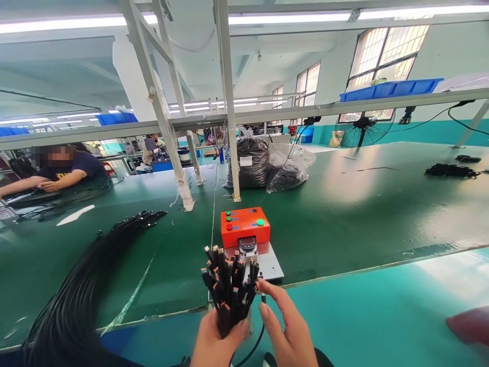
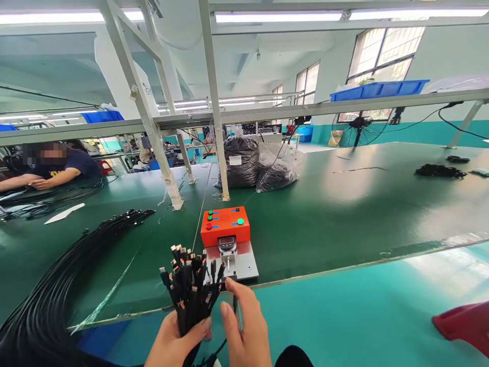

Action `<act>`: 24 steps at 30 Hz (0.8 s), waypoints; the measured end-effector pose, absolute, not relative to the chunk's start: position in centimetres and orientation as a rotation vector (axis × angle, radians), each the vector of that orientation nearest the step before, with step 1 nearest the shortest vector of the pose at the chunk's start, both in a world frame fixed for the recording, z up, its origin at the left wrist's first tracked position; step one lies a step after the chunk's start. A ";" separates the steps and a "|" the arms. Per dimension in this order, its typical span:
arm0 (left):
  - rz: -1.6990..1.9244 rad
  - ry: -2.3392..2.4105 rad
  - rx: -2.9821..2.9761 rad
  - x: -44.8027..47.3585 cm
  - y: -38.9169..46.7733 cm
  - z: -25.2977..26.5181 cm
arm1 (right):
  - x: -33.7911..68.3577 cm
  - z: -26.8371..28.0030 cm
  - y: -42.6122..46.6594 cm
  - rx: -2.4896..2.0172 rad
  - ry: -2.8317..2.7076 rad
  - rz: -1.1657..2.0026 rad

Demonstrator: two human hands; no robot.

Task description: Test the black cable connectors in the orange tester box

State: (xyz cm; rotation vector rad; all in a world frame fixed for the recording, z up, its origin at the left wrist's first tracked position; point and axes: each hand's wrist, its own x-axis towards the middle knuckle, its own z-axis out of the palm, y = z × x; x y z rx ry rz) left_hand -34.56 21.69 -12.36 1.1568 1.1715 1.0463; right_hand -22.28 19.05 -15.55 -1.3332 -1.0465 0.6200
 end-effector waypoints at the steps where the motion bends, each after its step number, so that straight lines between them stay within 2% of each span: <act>1: 1.044 1.178 1.174 -34.5 21.7 -12.4 | -22.4 -14.9 19.3 -1.298 -1.019 0.641; 9: 1.020 1.170 1.153 -33.7 21.8 -13.5 | -21.6 -12.3 20.9 -1.175 -1.128 0.348; 11: 1.089 1.191 1.100 -33.9 22.0 -13.4 | -21.5 -12.2 20.6 -1.147 -1.012 0.464; 14: 1.225 1.251 0.948 -34.4 22.3 -12.7 | -21.3 -12.7 20.3 -1.142 -0.786 0.872; 17: 1.194 1.276 1.025 -34.8 22.2 -11.9 | -21.1 -14.0 20.6 -1.192 -0.716 1.229; 24: 0.994 1.324 1.376 -35.1 21.6 -11.9 | -21.4 -15.1 22.1 -1.276 -0.596 1.381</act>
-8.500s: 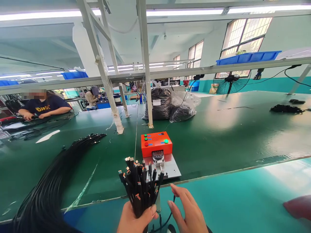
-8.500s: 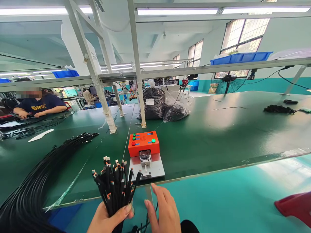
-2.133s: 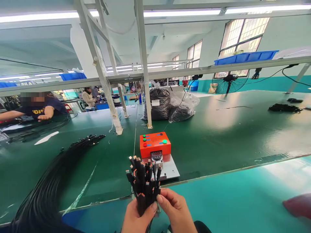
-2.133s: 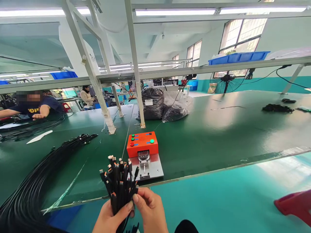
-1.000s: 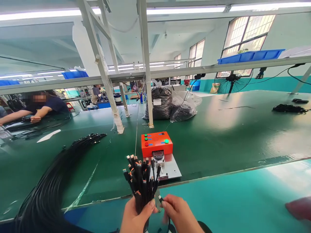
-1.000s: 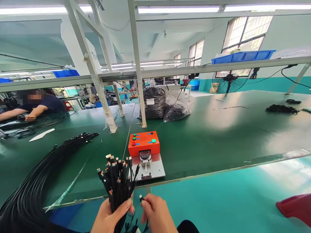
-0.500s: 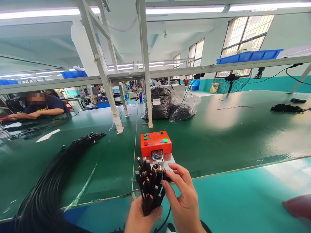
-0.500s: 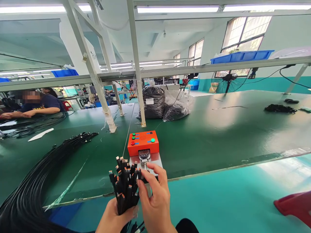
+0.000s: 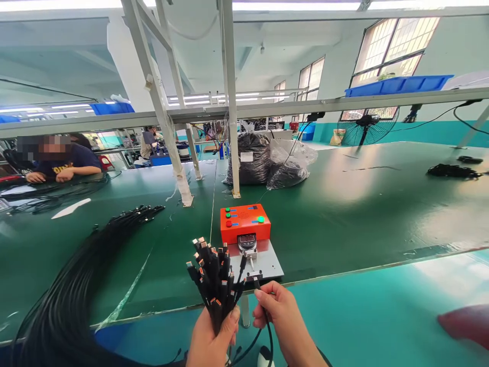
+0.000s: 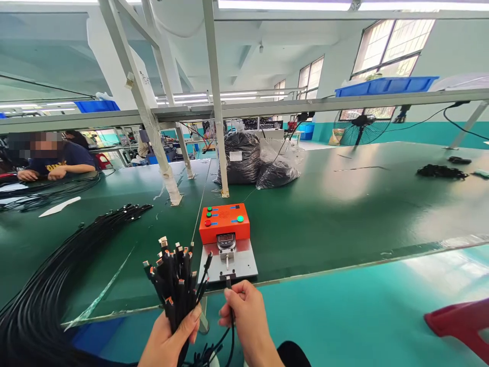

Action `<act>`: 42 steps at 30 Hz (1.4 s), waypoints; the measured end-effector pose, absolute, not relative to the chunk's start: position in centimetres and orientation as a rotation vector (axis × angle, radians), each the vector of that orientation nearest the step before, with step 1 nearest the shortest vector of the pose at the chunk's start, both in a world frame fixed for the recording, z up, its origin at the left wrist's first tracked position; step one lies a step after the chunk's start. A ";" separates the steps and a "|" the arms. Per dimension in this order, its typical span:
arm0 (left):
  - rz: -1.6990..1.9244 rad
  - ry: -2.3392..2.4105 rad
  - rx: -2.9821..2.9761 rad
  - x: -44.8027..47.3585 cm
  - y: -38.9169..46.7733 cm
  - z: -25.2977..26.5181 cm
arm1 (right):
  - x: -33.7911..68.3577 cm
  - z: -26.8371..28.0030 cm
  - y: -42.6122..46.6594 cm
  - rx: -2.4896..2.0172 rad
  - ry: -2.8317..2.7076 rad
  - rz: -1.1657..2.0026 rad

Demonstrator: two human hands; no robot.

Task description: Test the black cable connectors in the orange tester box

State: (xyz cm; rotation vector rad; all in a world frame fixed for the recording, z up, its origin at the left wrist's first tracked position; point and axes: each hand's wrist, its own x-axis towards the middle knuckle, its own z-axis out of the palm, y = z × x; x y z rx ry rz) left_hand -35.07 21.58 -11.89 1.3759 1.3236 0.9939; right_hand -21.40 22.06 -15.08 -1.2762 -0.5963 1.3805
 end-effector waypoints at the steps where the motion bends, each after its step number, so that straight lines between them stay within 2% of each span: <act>1: 0.965 1.326 1.402 -35.2 21.6 -11.9 | -21.4 -14.9 22.2 -1.270 -0.585 1.388; 7: 0.919 1.305 1.439 -35.5 21.7 -12.1 | -21.4 -14.7 22.5 -1.179 -0.536 1.430; 13: 1.113 1.266 1.315 -35.2 21.6 -13.7 | -21.7 -14.7 23.2 -1.162 -0.478 1.464; 18: 1.148 1.259 1.167 -35.5 21.6 -13.4 | -21.0 -15.5 22.7 -1.282 -0.696 1.423; 20: 1.155 1.273 1.104 -35.6 21.4 -12.7 | -20.5 -16.9 21.7 -1.511 -1.023 1.262; 23: 1.113 1.214 1.074 -35.6 21.3 -11.4 | -20.1 -19.4 19.8 -1.842 -1.529 0.644; 25: 1.096 1.174 1.045 -35.4 21.2 -11.0 | -20.3 -20.2 18.8 -1.827 -1.560 0.306; 26: 1.105 1.163 1.022 -35.3 21.2 -10.9 | -20.6 -20.2 18.5 -1.753 -1.506 0.244; 28: 1.146 1.148 0.978 -34.9 21.2 -11.0 | -21.4 -19.3 18.3 -1.538 -1.354 0.338; 33: 1.140 1.080 1.037 -34.3 21.1 -12.0 | -23.6 -15.4 19.3 -1.087 -1.038 0.862; 38: 1.201 1.294 0.991 -35.4 21.4 -11.7 | -23.2 -15.3 20.2 -1.026 -0.557 1.176; 42: 1.143 1.263 1.167 -35.7 21.5 -11.4 | -22.0 -15.8 21.3 -1.156 -0.599 1.255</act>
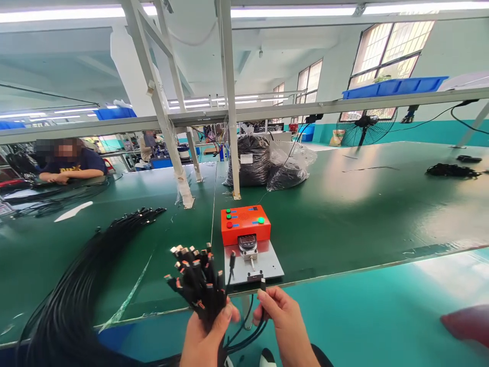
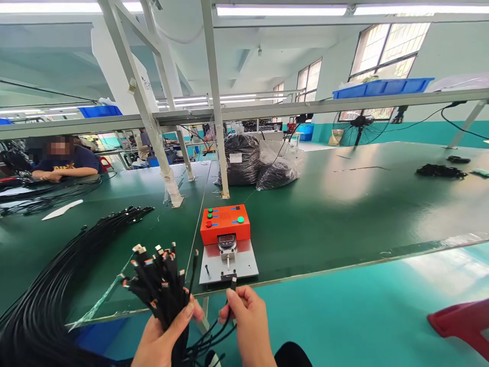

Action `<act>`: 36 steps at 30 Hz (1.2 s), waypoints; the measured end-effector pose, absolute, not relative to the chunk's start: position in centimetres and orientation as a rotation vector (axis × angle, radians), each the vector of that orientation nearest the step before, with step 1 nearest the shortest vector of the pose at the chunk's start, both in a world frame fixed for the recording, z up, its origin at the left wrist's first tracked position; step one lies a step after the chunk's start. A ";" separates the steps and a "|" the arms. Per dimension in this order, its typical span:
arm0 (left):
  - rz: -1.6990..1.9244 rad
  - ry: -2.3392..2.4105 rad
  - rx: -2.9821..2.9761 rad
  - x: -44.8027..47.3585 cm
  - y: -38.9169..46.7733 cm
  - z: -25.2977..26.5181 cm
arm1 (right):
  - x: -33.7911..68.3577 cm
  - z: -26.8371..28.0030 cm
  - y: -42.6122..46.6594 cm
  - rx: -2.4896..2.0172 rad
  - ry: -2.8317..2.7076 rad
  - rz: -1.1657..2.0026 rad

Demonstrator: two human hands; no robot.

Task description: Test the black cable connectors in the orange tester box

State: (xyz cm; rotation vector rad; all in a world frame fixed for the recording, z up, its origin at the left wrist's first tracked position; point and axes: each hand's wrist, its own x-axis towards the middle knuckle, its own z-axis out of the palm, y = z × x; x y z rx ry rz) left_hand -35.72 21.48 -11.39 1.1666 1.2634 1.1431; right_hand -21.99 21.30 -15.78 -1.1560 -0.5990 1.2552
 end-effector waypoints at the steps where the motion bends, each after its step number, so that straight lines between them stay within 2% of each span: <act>1: 1.119 1.255 1.201 -35.6 21.4 -11.5 | -21.8 -15.7 21.6 -1.197 -0.638 1.262; 18: 1.207 1.332 1.253 -34.5 21.3 -14.9 | -21.2 -16.5 24.4 -1.287 -0.670 1.380; 26: 1.127 1.310 1.314 -35.3 21.2 -12.8 | -20.9 -16.3 23.2 -1.330 -0.852 1.370; 28: 1.069 1.259 1.308 -35.7 21.3 -12.1 | -20.6 -16.7 21.8 -1.516 -1.165 1.220; 30: 1.027 1.208 1.260 -35.9 21.4 -11.8 | -20.5 -17.0 20.4 -1.690 -1.427 0.853; 32: 1.022 1.175 1.184 -35.9 21.4 -11.7 | -20.5 -16.8 19.3 -1.657 -1.424 0.543; 34: 1.016 1.157 1.105 -35.5 21.2 -11.9 | -20.8 -15.8 18.9 -1.472 -1.262 0.559; 36: 1.025 1.121 1.066 -35.0 20.9 -12.0 | -21.1 -14.3 19.3 -1.262 -1.086 0.820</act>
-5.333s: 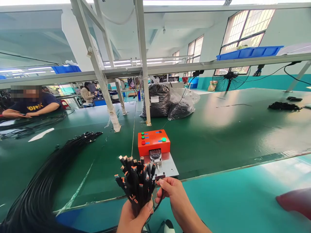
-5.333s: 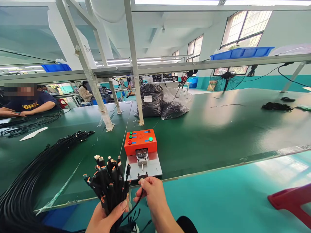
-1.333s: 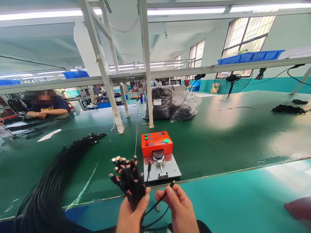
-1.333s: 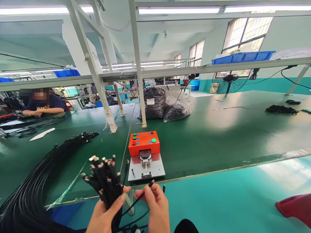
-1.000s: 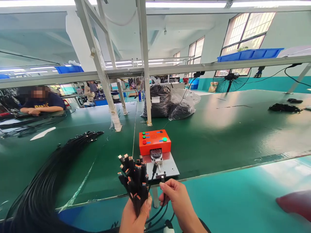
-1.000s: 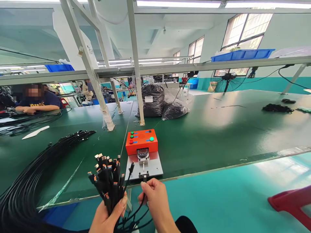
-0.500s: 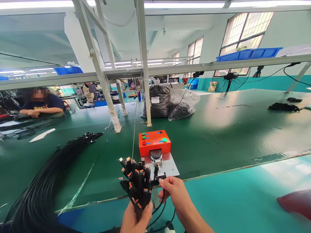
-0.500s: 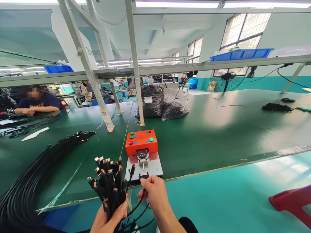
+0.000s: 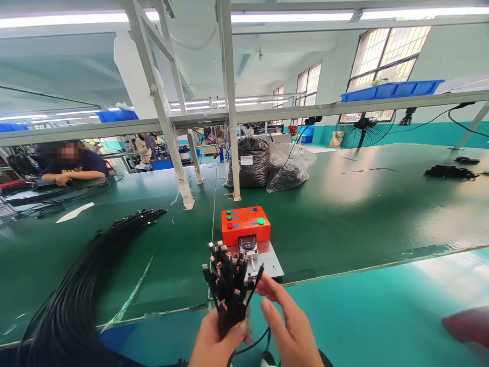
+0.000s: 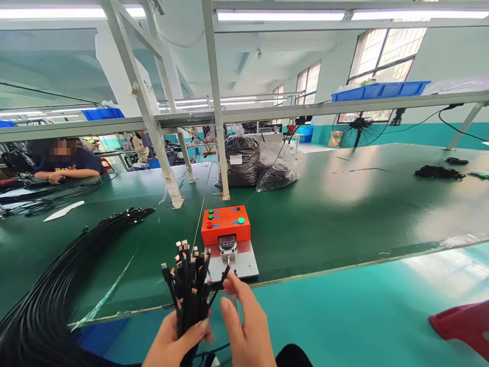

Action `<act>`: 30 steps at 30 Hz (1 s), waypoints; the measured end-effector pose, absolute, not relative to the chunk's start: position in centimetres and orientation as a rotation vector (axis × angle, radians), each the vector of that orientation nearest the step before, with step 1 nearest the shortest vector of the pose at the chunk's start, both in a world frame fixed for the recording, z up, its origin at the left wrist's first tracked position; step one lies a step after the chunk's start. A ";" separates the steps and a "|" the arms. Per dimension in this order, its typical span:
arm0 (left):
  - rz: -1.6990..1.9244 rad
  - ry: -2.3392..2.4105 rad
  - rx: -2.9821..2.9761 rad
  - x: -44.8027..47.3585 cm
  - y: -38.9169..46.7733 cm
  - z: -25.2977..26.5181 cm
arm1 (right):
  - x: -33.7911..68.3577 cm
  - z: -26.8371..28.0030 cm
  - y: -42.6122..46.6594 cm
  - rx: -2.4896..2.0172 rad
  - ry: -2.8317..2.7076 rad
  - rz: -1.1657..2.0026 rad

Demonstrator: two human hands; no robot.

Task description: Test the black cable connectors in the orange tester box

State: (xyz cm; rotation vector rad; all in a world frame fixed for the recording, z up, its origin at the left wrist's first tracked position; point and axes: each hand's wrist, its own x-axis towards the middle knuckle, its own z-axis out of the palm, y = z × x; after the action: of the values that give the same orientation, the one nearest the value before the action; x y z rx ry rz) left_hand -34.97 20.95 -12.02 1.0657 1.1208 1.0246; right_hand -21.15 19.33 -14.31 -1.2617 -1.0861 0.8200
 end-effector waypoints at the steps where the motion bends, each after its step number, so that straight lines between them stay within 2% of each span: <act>1: 1.036 1.100 1.061 -34.7 20.8 -12.1 | -21.4 -13.6 19.7 -1.169 -1.004 0.954; 4: 1.105 1.076 1.055 -34.4 20.8 -12.2 | -22.0 -12.2 20.6 -0.956 -0.789 1.186; 7: 1.169 1.209 1.030 -34.9 20.9 -12.0 | -22.4 -12.5 21.0 -0.891 -0.643 1.215; 15: 1.179 1.315 1.367 -35.0 20.8 -13.1 | -21.3 -15.4 22.1 -1.287 -0.739 1.260; 30: 1.198 1.290 1.329 -34.8 20.7 -14.7 | -21.5 -15.2 23.2 -1.271 -0.646 1.314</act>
State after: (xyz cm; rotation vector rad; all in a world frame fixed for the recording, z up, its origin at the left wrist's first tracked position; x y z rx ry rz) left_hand -34.75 20.68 -14.70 1.3288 1.2901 1.1985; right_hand -21.49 23.19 -15.21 -1.2709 -0.6463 1.3144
